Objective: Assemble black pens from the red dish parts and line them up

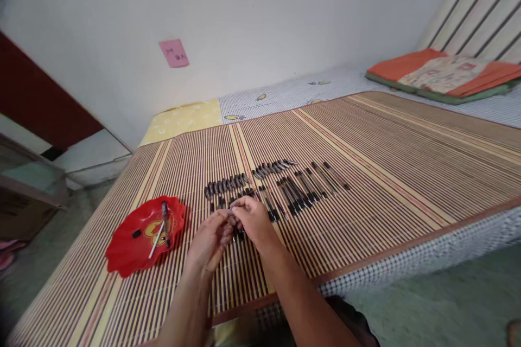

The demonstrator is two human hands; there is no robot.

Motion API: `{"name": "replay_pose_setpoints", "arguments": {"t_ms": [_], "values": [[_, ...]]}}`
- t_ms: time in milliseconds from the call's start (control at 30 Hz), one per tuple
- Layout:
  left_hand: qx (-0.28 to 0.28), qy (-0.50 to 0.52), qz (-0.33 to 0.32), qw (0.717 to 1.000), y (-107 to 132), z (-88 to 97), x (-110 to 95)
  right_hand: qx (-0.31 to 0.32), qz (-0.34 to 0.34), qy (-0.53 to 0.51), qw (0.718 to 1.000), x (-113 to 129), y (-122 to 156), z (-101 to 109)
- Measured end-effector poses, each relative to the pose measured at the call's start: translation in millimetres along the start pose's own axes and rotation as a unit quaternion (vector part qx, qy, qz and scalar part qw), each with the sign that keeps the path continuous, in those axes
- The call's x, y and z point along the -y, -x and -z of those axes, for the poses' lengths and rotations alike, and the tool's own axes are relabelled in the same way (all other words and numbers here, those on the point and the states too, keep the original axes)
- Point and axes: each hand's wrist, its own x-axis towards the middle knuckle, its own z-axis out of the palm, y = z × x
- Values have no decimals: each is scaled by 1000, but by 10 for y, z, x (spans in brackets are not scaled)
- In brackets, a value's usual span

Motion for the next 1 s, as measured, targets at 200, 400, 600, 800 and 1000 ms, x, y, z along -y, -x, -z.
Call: {"name": "replay_pose_setpoints", "arguments": {"t_ms": [200,400,600,800,1000], "values": [[-155,187,19,970,9,51,-261,-130,138,241,952,251,-37,490],[-184,229,-21,956,55,79,-479,-38,202,521,828,404,-252,405],[-102,189,-31,976,118,123,-527,60,154,670,724,371,-581,-106],[-147,122,-143,971,149,256,-559,85,131,727,669,314,-742,-208],[-105,156,-187,964,120,505,-623,86,110,749,647,317,-822,-235]]}}
